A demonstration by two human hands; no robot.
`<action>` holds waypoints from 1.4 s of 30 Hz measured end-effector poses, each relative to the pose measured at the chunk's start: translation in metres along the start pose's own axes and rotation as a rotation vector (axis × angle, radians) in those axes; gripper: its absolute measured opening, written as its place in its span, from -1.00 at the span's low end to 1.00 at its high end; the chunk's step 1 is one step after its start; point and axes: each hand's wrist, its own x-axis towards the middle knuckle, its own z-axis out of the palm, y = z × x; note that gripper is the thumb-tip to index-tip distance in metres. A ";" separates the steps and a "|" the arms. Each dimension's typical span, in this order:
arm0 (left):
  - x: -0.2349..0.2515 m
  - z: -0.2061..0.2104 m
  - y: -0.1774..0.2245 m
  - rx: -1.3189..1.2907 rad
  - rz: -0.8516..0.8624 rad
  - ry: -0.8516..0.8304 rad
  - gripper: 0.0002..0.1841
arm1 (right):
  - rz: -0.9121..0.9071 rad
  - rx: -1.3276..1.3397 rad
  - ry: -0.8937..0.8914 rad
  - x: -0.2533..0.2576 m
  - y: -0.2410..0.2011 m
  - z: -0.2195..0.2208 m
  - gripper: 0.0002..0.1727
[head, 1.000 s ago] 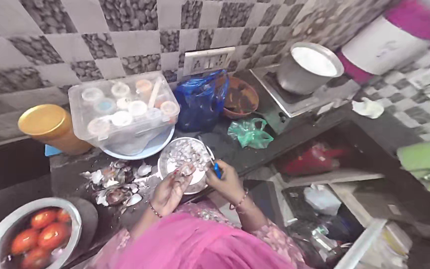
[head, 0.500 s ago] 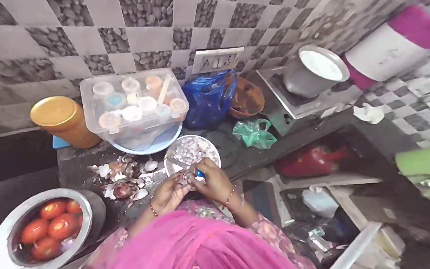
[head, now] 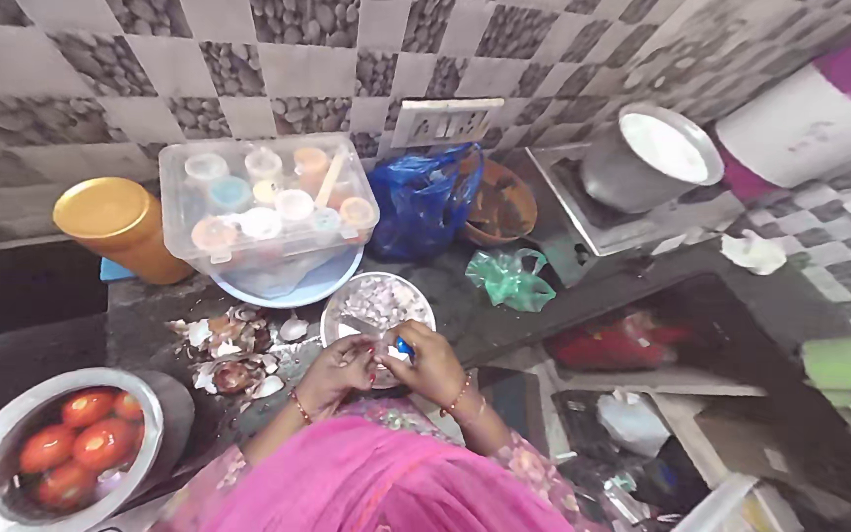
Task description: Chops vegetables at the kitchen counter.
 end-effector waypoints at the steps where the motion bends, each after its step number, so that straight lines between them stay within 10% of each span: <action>1: 0.000 0.002 0.002 0.038 -0.006 0.026 -0.64 | -0.014 0.007 -0.004 0.001 0.002 0.000 -0.62; 7: 0.010 0.003 -0.006 -0.038 -0.023 0.042 -0.67 | -0.042 0.131 -0.012 0.003 0.019 -0.001 -0.59; 18: 0.044 0.014 -0.026 -0.134 0.097 0.178 -0.61 | 0.444 0.870 -0.161 -0.008 0.047 0.003 -0.82; 42: 0.075 -0.002 -0.035 -0.044 0.013 0.244 -0.63 | 0.524 0.443 -0.388 0.048 0.056 0.020 -0.60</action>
